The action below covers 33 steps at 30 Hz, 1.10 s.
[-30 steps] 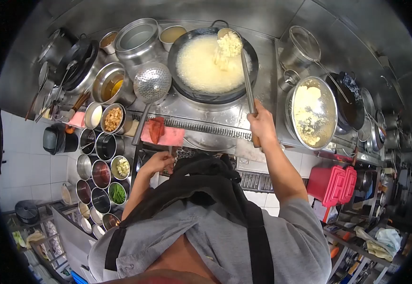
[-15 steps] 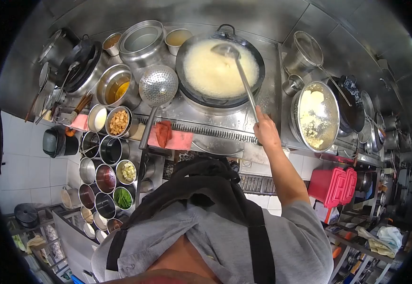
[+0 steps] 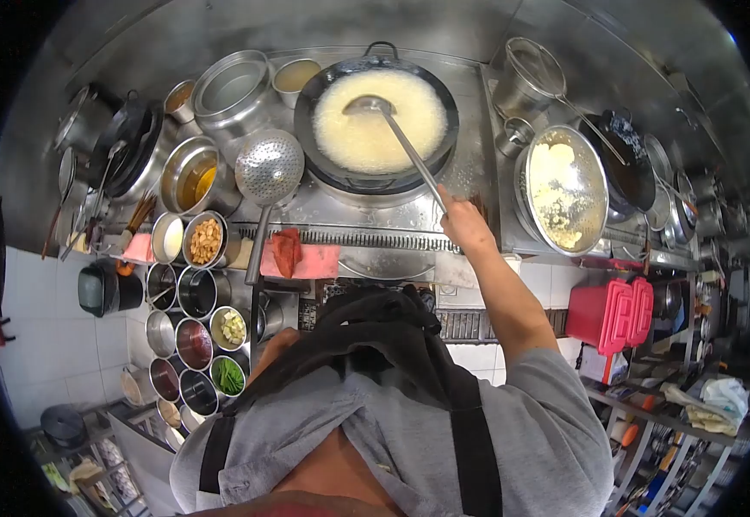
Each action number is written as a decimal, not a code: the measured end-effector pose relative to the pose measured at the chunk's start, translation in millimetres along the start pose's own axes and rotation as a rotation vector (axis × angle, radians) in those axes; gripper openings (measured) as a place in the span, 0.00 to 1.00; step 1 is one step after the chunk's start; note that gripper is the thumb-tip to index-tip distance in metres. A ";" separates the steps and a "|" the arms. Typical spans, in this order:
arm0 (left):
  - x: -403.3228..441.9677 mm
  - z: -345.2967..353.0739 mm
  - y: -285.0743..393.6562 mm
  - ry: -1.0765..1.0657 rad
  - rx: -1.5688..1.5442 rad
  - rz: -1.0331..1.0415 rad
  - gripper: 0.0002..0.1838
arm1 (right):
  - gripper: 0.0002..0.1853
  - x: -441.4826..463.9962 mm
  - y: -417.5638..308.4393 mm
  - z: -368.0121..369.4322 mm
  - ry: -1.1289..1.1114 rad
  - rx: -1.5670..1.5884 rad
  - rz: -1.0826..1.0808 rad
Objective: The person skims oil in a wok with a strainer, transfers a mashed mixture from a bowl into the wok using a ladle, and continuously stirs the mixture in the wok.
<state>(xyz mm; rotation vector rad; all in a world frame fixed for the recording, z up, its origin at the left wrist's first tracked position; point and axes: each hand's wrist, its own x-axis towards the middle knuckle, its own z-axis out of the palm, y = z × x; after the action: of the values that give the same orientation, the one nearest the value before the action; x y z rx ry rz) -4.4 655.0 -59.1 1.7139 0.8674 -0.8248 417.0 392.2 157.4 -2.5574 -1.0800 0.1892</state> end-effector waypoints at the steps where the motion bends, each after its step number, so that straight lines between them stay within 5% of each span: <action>1: -7.4 5.7 -6.7 -0.017 0.025 0.012 0.16 | 0.35 -5.1 5.3 0.0 0.004 0.005 0.018; 5: -28.5 7.3 2.4 -0.103 0.124 0.049 0.16 | 0.34 -38.5 10.3 -15.7 0.306 0.070 -0.060; 7: -27.3 -1.3 29.4 -0.166 0.208 0.074 0.16 | 0.32 -55.7 -5.3 -52.1 -0.036 0.879 0.413; 11: -13.7 -18.2 142.9 -0.349 0.474 0.067 0.17 | 0.29 -122.7 -18.5 -98.6 0.173 1.435 0.515; 14: -3.6 -18.0 235.0 -0.402 0.580 0.108 0.17 | 0.29 -168.1 3.4 -111.3 0.369 1.380 0.610; 16: 37.9 -10.4 251.2 -0.367 0.332 0.356 0.17 | 0.32 -191.7 34.7 -111.5 0.484 1.239 0.693; 18: -8.3 14.9 353.5 -0.224 0.176 0.501 0.16 | 0.33 -210.4 79.7 -102.0 0.555 0.895 0.769; 21: 9.5 66.4 448.4 -0.294 -0.065 0.592 0.16 | 0.32 -215.6 121.7 -113.1 0.459 0.506 0.931; 27: 71.1 170.5 579.1 -0.269 -0.368 0.550 0.21 | 0.32 -229.1 169.7 -80.2 0.237 0.141 0.672; 33: 86.8 196.4 605.0 0.000 -0.282 0.591 0.14 | 0.32 -296.7 154.8 -128.8 0.110 0.357 0.767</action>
<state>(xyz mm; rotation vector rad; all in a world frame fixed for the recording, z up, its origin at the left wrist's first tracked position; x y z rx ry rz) 530.6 337.0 98.2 1.5898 0.4079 -0.2876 345.9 45.5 214.4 -2.4718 0.0255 0.3833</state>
